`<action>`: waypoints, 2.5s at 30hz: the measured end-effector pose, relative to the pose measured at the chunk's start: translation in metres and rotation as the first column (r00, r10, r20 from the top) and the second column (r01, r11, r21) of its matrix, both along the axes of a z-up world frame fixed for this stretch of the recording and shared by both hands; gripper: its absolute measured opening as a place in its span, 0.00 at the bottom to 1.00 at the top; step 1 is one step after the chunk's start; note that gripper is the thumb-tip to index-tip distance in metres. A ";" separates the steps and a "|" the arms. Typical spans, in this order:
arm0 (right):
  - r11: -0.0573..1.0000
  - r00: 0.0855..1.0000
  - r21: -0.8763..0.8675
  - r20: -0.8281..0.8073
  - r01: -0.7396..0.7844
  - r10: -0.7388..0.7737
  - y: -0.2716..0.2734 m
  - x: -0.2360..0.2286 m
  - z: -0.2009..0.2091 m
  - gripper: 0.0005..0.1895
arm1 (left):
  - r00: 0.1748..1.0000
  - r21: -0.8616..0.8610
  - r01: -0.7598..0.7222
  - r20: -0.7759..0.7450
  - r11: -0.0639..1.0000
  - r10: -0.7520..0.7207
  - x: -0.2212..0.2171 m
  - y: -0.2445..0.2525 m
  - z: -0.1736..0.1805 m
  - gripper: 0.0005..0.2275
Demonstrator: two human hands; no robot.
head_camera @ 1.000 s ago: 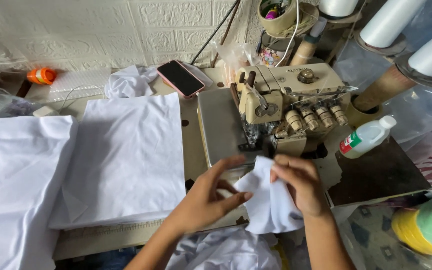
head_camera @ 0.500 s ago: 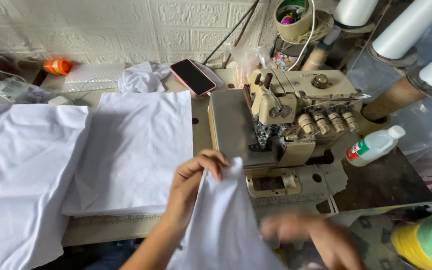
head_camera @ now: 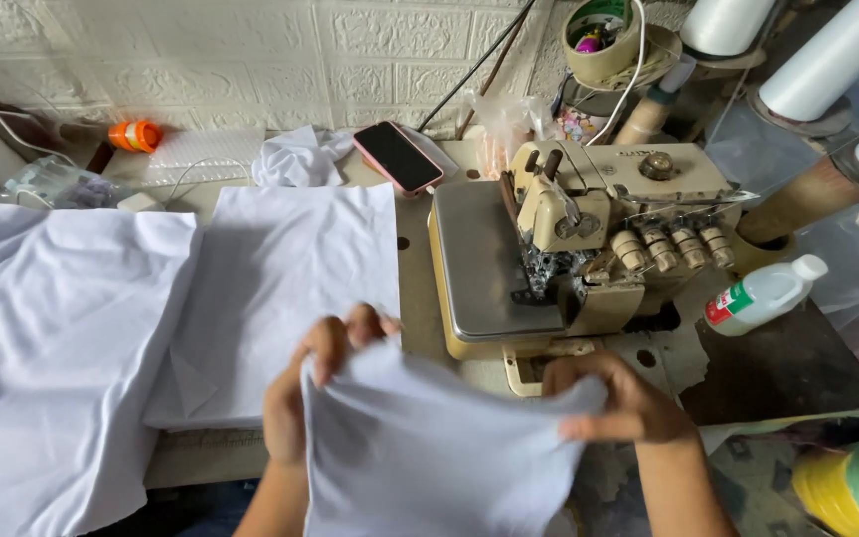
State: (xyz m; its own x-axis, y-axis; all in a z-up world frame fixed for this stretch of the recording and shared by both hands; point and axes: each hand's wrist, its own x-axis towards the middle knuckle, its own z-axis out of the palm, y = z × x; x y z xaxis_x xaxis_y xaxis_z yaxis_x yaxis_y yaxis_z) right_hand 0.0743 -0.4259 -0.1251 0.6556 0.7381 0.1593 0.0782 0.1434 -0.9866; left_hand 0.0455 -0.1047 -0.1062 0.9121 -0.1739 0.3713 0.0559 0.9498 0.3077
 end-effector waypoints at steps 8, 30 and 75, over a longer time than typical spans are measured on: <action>0.643 0.642 0.020 -0.092 0.766 -0.761 0.028 0.002 -0.014 0.44 | 0.392 0.492 -0.589 0.867 -0.641 0.307 0.059 0.008 -0.018 0.15; 0.527 0.434 -0.180 -0.384 0.831 -0.815 0.035 -0.038 -0.060 0.07 | 0.465 0.330 -0.736 0.881 -0.591 -0.086 0.030 -0.128 -0.045 0.26; 0.642 0.513 -0.126 -0.495 0.756 -0.701 -0.026 -0.107 -0.122 0.07 | 0.390 0.319 0.921 -0.745 0.226 -0.541 -0.008 -0.047 -0.125 0.35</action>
